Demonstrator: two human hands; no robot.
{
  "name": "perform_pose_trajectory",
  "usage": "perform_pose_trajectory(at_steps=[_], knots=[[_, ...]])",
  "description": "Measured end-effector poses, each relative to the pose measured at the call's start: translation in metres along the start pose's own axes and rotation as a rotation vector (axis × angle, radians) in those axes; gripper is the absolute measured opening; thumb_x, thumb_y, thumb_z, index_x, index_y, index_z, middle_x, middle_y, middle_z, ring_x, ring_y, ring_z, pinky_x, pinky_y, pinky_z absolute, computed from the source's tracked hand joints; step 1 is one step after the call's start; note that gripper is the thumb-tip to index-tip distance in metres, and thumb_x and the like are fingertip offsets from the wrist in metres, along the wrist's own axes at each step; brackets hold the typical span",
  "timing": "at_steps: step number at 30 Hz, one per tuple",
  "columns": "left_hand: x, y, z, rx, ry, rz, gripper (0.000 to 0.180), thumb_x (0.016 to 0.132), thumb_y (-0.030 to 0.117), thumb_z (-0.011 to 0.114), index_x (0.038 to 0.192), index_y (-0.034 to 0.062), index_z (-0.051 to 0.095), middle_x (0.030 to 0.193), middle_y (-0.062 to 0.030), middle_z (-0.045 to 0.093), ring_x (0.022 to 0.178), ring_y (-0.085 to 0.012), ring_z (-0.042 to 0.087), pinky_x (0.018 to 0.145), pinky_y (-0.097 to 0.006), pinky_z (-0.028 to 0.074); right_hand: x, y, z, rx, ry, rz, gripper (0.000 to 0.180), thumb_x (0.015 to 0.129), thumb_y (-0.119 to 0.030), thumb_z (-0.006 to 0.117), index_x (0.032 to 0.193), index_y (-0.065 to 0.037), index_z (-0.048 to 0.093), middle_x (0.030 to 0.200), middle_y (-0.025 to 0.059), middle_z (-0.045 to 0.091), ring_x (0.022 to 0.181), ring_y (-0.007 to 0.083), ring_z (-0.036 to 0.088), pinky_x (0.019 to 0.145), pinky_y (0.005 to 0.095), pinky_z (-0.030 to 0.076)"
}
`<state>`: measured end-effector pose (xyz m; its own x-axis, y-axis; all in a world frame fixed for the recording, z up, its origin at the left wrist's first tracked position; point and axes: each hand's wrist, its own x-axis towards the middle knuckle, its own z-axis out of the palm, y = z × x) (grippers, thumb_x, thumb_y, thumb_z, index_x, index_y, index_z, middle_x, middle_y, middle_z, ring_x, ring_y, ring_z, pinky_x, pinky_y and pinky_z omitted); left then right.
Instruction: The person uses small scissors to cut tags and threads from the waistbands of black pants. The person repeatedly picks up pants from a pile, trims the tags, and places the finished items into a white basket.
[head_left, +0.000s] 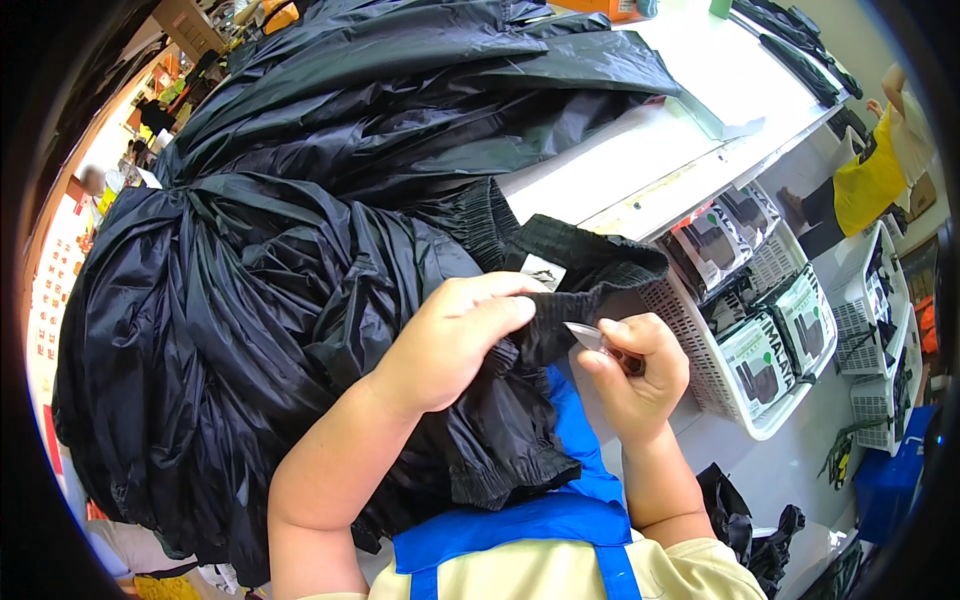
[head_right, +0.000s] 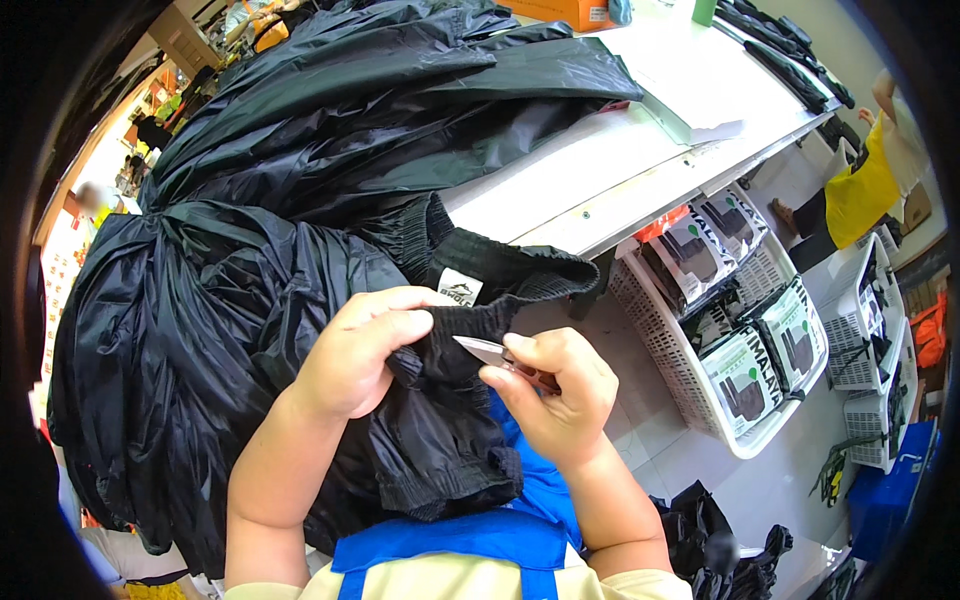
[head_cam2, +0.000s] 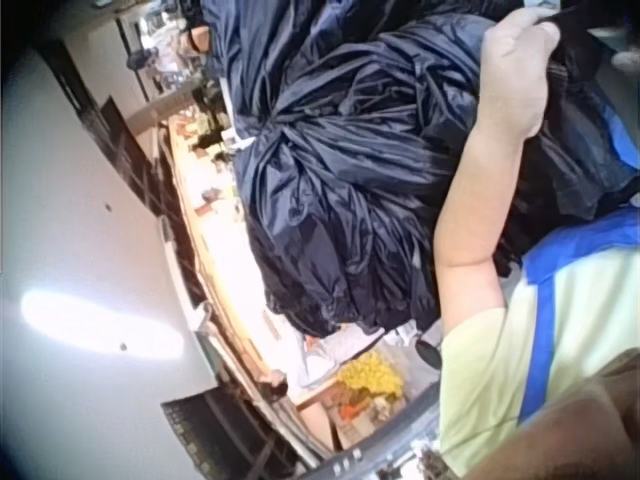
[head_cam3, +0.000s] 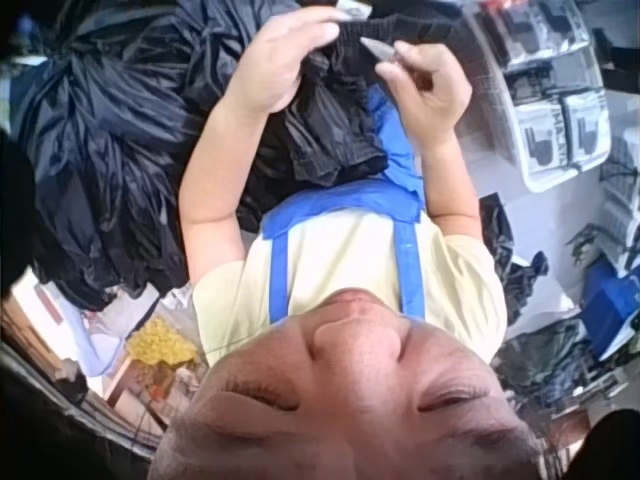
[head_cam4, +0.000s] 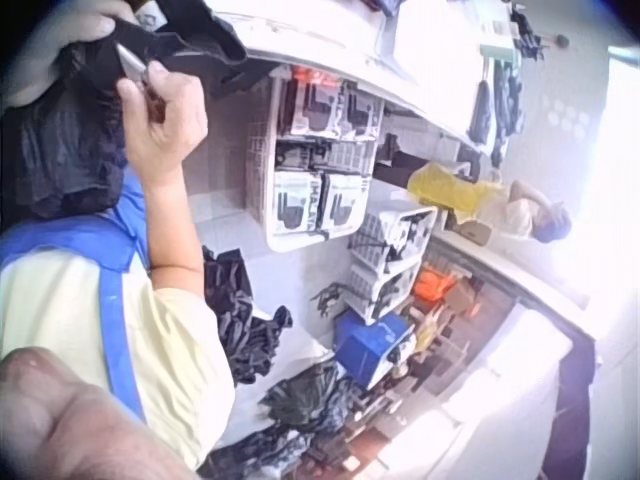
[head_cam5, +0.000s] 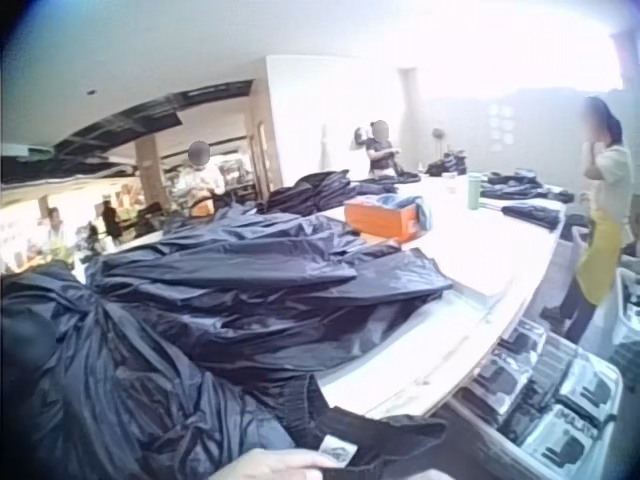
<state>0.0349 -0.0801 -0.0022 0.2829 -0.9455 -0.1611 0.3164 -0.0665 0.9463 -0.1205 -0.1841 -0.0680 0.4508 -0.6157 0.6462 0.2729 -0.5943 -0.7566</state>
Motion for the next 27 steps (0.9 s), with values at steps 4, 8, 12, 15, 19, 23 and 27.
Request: perform_pose_trajectory(at_steps=[4,8,12,15,19,23,27], knots=[[0.002,-0.001,-0.006,-0.262,0.039,-0.018,0.029,0.084,0.006,0.046,0.103,-0.0105,0.059,0.101,-0.0179,0.064,0.093,-0.0224,0.063,0.087,-0.032,0.048,-0.013,0.014,0.000,0.073,0.117,0.080,0.036,0.067,-0.005,0.081,0.097,0.000,0.061,0.076,0.0037,0.056,0.059,0.0058,0.049,0.050,0.0192,0.038],[0.002,0.000,-0.008,-0.292,0.024,-0.022,0.029,0.084,0.007,0.046,0.103,-0.0104,0.059,0.101,-0.0178,0.064,0.092,-0.0226,0.063,0.087,-0.032,0.048,-0.009,0.020,0.003,0.100,0.089,0.082,0.036,0.068,-0.005,0.081,0.097,0.000,0.060,0.079,0.0033,0.056,0.061,0.0050,0.048,0.052,0.0184,0.039],[0.003,0.000,-0.008,-0.283,0.014,-0.025,0.029,0.084,0.007,0.046,0.103,-0.0103,0.059,0.101,-0.0178,0.064,0.093,-0.0229,0.063,0.087,-0.033,0.048,-0.005,0.021,0.011,0.205,0.079,0.131,0.035,0.070,-0.005,0.080,0.096,0.001,0.058,0.084,0.0030,0.057,0.067,0.0043,0.051,0.058,0.0185,0.042],[0.003,0.000,-0.008,-0.304,0.019,-0.034,0.029,0.084,0.007,0.046,0.103,-0.0103,0.059,0.101,-0.0179,0.064,0.093,-0.0230,0.062,0.087,-0.033,0.048,-0.005,0.021,0.016,0.259,0.094,0.140,0.034,0.070,-0.005,0.080,0.096,0.001,0.058,0.084,0.0035,0.058,0.067,0.0048,0.052,0.058,0.0187,0.043],[0.002,0.000,-0.007,-0.315,0.048,-0.044,0.029,0.084,0.007,0.046,0.103,-0.0104,0.059,0.101,-0.0180,0.064,0.092,-0.0231,0.062,0.087,-0.033,0.048,-0.010,0.026,0.022,0.264,0.138,0.120,0.033,0.070,-0.004,0.079,0.095,0.001,0.058,0.086,0.0042,0.059,0.068,0.0056,0.053,0.060,0.0189,0.044],[0.002,-0.001,-0.009,-0.318,0.026,-0.044,0.025,0.085,0.003,0.046,0.103,-0.0076,0.060,0.099,-0.0128,0.065,0.090,-0.0172,0.062,0.084,-0.029,0.048,-0.012,0.027,0.027,0.354,0.169,0.205,0.030,0.072,-0.001,0.078,0.094,0.000,0.058,0.084,0.0028,0.057,0.068,0.0055,0.052,0.060,0.0186,0.043],[0.001,-0.001,-0.010,-0.314,0.032,-0.053,0.025,0.086,0.003,0.046,0.104,-0.0072,0.061,0.099,-0.0125,0.065,0.091,-0.0171,0.062,0.084,-0.029,0.047,-0.010,0.024,0.019,0.583,0.182,0.261,0.027,0.074,0.002,0.074,0.095,-0.002,0.057,0.081,0.0005,0.053,0.069,0.0042,0.048,0.061,0.0171,0.039]])
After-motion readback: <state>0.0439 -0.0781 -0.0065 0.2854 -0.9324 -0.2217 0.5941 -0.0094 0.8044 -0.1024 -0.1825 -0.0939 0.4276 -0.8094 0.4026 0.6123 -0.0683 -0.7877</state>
